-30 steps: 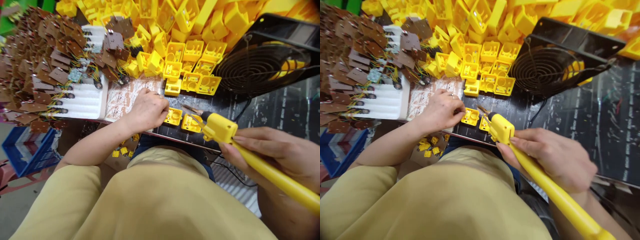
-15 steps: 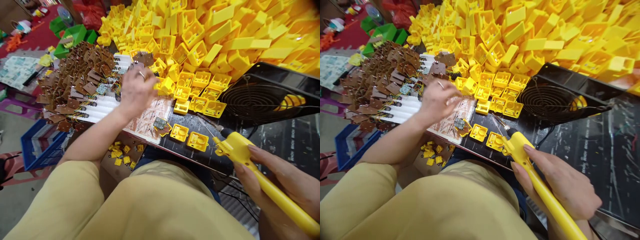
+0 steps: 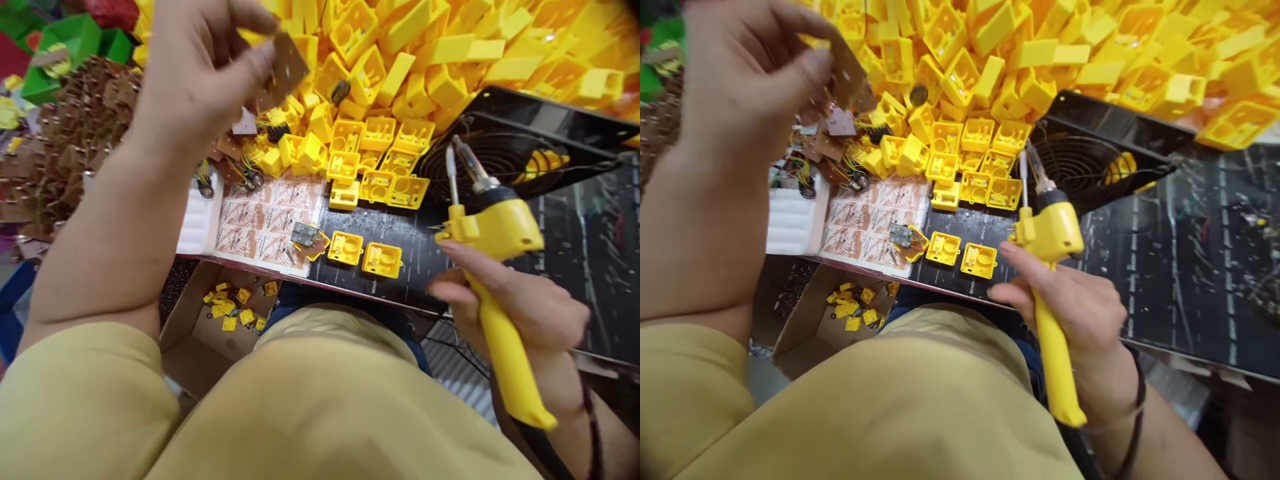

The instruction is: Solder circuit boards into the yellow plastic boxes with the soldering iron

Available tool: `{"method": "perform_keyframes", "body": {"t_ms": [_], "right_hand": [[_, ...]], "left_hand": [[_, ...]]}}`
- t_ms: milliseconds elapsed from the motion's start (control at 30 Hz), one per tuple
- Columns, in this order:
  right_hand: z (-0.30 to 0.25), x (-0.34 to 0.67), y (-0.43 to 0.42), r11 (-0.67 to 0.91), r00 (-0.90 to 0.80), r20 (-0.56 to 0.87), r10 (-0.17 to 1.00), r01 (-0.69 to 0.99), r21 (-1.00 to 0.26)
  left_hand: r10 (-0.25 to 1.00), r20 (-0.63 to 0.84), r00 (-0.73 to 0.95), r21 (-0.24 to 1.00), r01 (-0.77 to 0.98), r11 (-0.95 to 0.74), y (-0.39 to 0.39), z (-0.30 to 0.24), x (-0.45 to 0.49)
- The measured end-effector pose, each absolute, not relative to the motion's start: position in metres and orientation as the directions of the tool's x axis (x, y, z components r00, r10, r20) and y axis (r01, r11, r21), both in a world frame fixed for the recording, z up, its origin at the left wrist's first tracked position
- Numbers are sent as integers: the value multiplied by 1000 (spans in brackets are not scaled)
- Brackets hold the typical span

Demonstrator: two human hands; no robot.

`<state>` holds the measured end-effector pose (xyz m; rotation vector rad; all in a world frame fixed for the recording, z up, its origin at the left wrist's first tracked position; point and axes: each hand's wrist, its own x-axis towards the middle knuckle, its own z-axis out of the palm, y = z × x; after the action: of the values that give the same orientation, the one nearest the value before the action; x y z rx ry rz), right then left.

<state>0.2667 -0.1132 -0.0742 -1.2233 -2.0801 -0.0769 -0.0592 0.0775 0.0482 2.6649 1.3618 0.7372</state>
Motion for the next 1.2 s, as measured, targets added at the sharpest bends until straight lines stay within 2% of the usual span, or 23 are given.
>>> {"method": "perform_keyframes", "body": {"t_ms": [100, 200, 300, 333, 400, 500, 567, 633, 733, 833, 1067, 1200], "right_hand": [[-78, 260, -98, 614, -378, 617, 690, 758, -222], [-88, 255, -87, 665, -448, 587, 675, 713, -221], [-98, 250, -86, 686, -465, 585, 664, 690, -230], [-101, 249, -86, 682, -452, 595, 665, 692, -237], [-104, 248, -89, 674, -424, 614, 666, 695, -251], [-108, 250, -91, 679, -424, 616, 664, 686, -261], [-109, 252, -92, 695, -429, 618, 659, 660, -284], [-110, 253, -92, 709, -419, 633, 651, 634, -310], [-108, 255, -94, 721, -418, 652, 632, 625, -299], [-102, 258, -98, 718, -415, 671, 614, 646, -259], [-81, 274, -117, 684, -341, 759, 554, 707, -181], [-76, 283, -126, 626, -300, 651, 697, 698, -349]], "left_hand": [[788, 329, 521, 374, 694, -615, 45, 15, -23], [806, 289, 517, 476, 652, -590, 25, -15, -9], [816, 328, 475, 496, 649, -577, 8, -33, -12], [796, 362, 485, 455, 654, -605, 1, -38, -15], [698, 431, 572, 278, 651, -706, -18, -46, -20], [534, 388, 751, -15, 585, -811, -44, -54, -26], [496, 349, 795, -61, 548, -834, -55, -54, -28], [511, 364, 779, -2, 549, -836, -56, -48, -26], [601, 347, 720, 97, 610, -786, -49, -36, -16], [640, 256, 725, 129, 630, -766, -38, -29, 0], [618, 2, 786, 154, 610, -777, -21, -41, 28], [605, 10, 796, 197, 592, -782, -15, -48, 30]]}}
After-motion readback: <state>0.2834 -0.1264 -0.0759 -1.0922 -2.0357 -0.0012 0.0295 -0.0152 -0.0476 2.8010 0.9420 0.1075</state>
